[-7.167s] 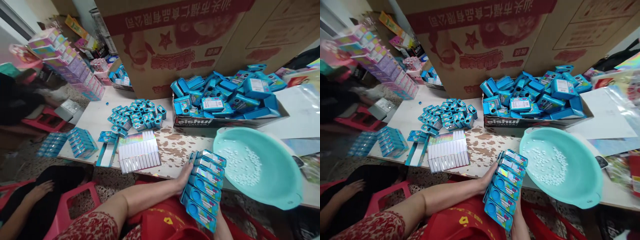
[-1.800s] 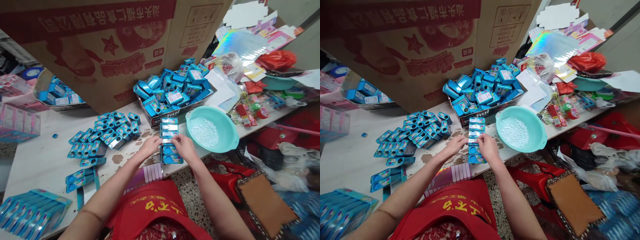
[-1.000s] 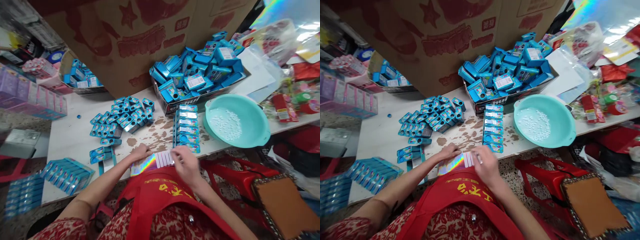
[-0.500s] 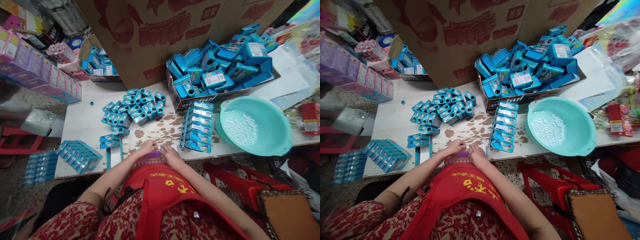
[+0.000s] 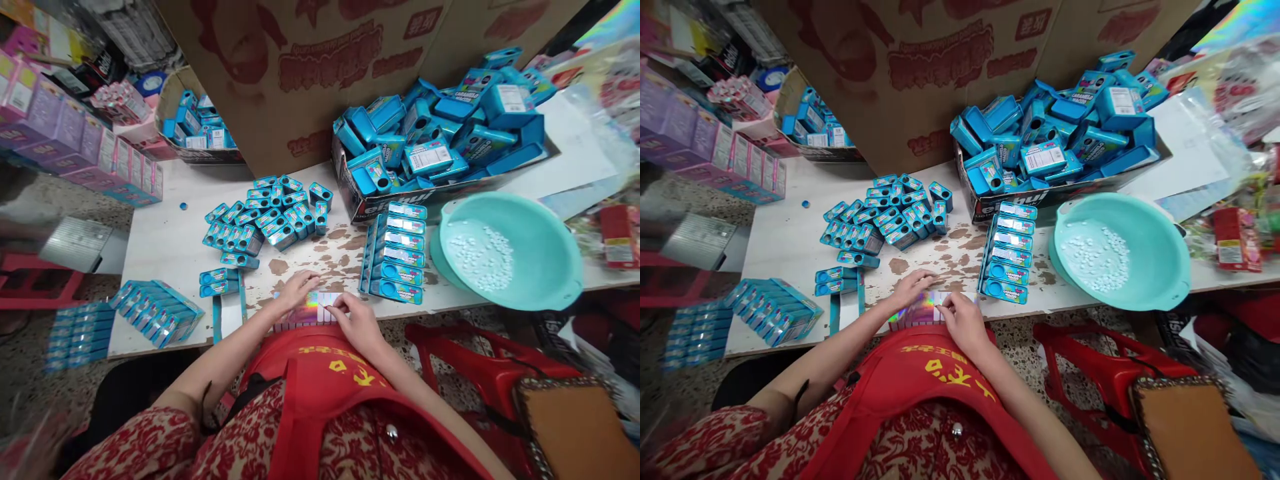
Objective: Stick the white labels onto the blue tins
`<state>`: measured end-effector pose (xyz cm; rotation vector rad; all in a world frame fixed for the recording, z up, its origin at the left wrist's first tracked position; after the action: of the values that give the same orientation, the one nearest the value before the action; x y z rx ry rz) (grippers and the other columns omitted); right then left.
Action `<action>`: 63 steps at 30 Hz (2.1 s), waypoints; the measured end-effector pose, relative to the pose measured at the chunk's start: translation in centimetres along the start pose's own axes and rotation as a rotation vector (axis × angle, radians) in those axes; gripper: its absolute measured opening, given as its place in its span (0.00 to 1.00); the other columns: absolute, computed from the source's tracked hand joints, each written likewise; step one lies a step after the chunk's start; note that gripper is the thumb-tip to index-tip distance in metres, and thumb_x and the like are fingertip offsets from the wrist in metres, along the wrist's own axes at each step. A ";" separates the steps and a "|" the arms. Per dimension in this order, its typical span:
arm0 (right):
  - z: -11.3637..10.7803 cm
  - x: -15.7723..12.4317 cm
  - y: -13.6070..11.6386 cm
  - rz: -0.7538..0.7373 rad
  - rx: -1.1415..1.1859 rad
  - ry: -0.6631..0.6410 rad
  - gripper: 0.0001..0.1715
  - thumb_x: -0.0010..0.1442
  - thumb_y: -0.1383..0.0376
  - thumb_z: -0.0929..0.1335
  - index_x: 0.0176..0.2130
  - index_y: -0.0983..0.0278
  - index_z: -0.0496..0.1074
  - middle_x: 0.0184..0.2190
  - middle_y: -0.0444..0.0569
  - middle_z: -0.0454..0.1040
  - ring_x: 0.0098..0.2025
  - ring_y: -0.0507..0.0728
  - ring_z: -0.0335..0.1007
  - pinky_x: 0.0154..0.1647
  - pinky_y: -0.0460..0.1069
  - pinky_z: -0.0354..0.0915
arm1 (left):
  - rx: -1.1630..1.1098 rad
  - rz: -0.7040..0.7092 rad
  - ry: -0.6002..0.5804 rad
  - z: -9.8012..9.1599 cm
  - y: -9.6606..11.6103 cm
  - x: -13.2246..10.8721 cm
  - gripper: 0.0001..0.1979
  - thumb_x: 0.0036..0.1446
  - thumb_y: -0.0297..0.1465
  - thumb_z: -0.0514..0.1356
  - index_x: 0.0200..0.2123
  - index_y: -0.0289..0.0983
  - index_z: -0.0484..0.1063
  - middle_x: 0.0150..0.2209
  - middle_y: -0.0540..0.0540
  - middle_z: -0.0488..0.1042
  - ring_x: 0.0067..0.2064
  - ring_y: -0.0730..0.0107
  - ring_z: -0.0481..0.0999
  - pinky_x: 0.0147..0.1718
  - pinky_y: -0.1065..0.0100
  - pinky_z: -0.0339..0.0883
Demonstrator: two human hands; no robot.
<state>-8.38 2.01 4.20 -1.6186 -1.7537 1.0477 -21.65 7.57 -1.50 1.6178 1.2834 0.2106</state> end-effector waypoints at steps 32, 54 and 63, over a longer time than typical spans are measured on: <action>-15.6 -2.6 4.1 0.275 0.100 0.971 0.14 0.48 0.62 0.70 0.35 0.63 0.65 0.35 0.49 0.68 0.38 0.57 0.65 0.39 0.54 0.65 | -0.169 -0.003 -0.199 2.9 5.5 6.9 0.12 0.53 0.40 0.55 0.32 0.38 0.62 0.21 0.54 0.66 0.21 0.76 0.65 0.21 0.74 0.55; 8.5 2.6 3.0 -0.199 -0.406 -0.321 0.13 0.56 0.70 0.67 0.43 0.62 0.72 0.55 0.54 0.67 0.53 0.62 0.63 0.49 0.55 0.63 | 0.246 -0.269 -0.174 0.8 -6.8 2.2 0.07 0.46 0.28 0.56 0.27 0.35 0.74 0.22 0.52 0.69 0.27 0.71 0.66 0.28 0.72 0.56; 4.6 2.1 1.7 -0.018 -0.331 -0.150 0.04 0.59 0.69 0.65 0.31 0.62 0.68 0.31 0.47 0.72 0.36 0.55 0.68 0.36 0.48 0.61 | 0.094 -0.039 -0.083 -0.4 -2.5 0.7 0.16 0.55 0.36 0.54 0.43 0.37 0.73 0.43 0.44 0.75 0.46 0.63 0.69 0.44 0.66 0.61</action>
<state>-11.42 3.21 -0.04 -1.7507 -2.1283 0.9275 -23.17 8.13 -3.56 1.6622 1.2759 0.0590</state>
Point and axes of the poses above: each hand's wrist, its own x-axis towards the middle knuckle, its own z-axis out of the palm, y = z × x, the point moved 8 cm from there along x, towards the middle knuckle
